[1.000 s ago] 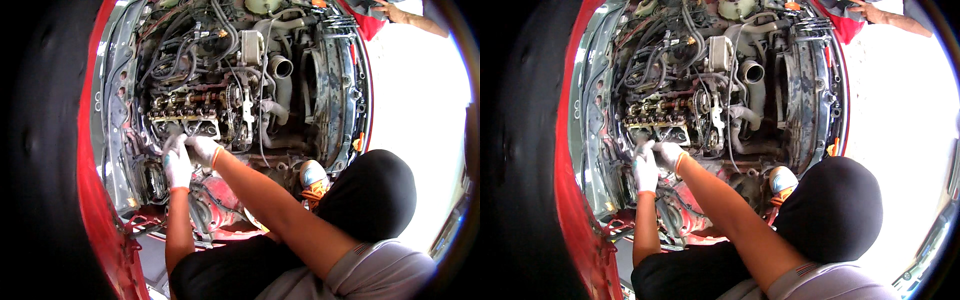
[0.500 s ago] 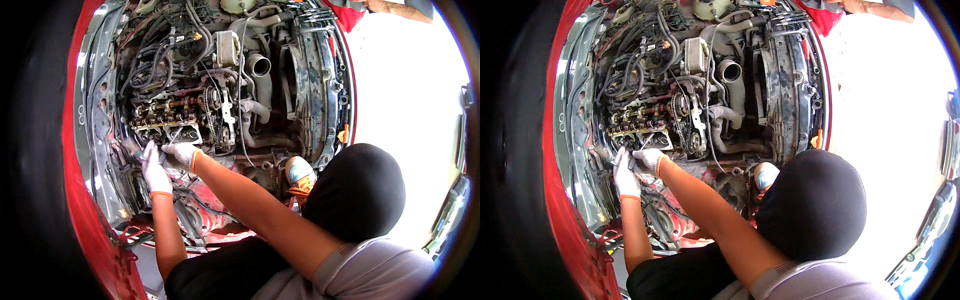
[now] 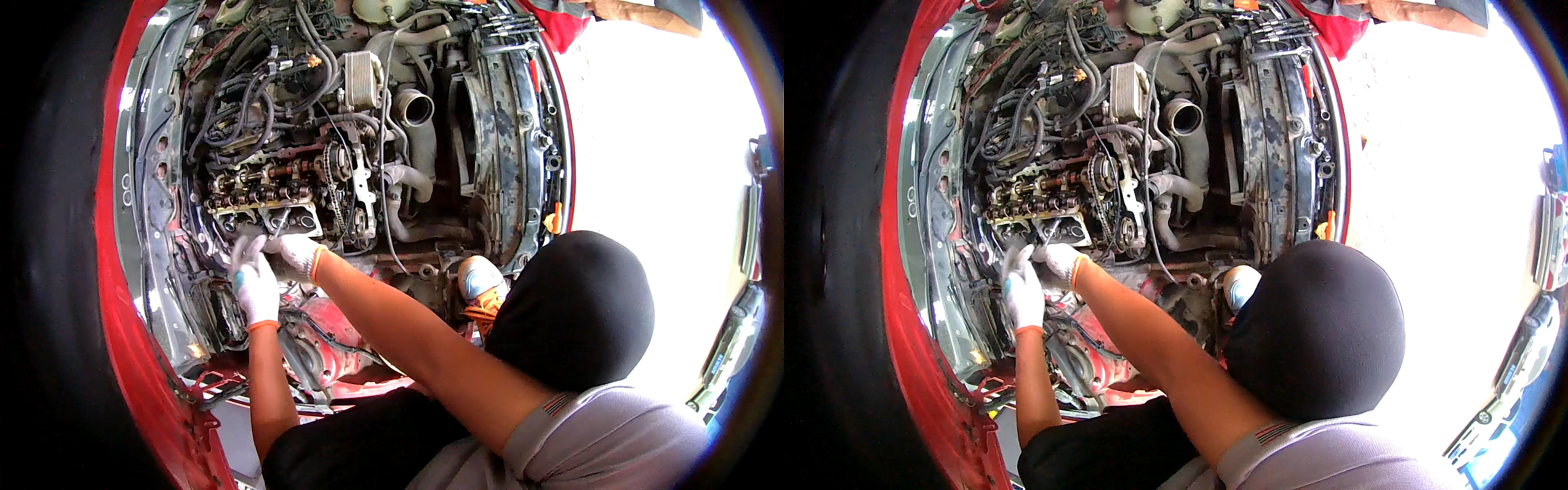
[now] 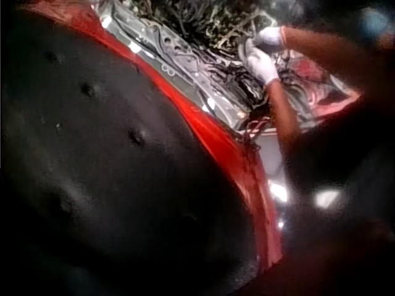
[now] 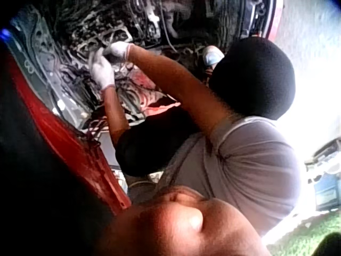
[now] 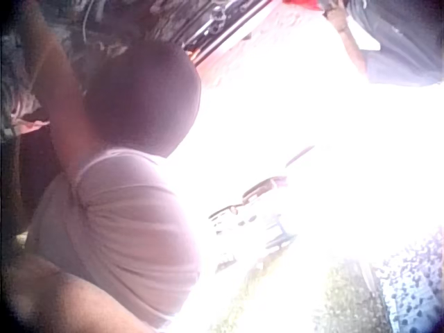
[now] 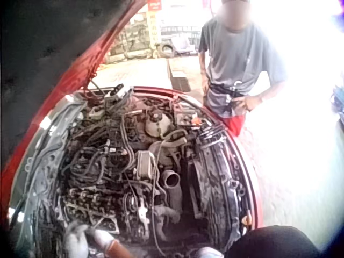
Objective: The person works on a car engine with the hood open, using a screwdriver to manipulate components within the engine bay. They remove a part and place it on the car's frame, then continue adjusting internal mechanisms with their gloved hands.
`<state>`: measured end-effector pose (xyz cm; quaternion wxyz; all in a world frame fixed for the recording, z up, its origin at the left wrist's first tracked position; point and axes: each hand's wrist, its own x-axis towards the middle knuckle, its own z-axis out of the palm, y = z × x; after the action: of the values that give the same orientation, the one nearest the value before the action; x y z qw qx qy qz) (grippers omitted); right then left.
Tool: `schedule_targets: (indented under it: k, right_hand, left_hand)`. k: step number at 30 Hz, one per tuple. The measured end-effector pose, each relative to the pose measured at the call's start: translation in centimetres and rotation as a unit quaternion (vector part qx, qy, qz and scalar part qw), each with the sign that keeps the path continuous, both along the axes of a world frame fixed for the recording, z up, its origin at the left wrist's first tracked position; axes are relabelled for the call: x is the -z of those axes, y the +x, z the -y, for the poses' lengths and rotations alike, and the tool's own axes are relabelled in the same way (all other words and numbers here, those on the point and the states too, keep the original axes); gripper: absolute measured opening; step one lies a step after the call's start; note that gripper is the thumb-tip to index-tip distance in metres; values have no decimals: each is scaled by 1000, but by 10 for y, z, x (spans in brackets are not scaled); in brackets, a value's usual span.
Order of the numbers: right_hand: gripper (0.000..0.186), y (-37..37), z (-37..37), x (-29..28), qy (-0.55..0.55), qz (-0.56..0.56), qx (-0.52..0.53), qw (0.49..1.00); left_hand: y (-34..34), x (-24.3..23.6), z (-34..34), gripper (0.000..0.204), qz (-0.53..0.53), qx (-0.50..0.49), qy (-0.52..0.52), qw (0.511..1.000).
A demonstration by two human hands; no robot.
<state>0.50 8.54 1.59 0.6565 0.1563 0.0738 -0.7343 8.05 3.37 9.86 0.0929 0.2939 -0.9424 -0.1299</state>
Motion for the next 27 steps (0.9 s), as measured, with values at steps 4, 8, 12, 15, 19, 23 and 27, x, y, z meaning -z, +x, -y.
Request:
schedule_targets:
  k: [4,8,12,15,19,23,27]
  right_hand:
    - [20,9,9,15,71,-85,-10,994]
    - [21,3,6,14,28,-32,10,999]
    - [22,4,3,9,-7,-52,3,999]
    - [21,3,7,10,67,-91,-43,993]
    - [18,-2,-4,1,19,3,13,1000]
    - [18,0,-6,-11,25,-20,22,999]
    - [16,1,2,1,69,-58,-14,996]
  left_hand:
    - [-16,-20,-3,32,-27,37,79,996]
    - [-17,-8,6,38,-279,-350,618,647]
    - [-4,5,8,33,-80,33,178,980]
    - [-8,11,13,30,-130,7,178,975]
    - [5,11,12,29,-235,-171,403,868]
    - [3,22,24,31,-102,32,125,986]
    - [-13,8,3,34,-210,-147,422,870]
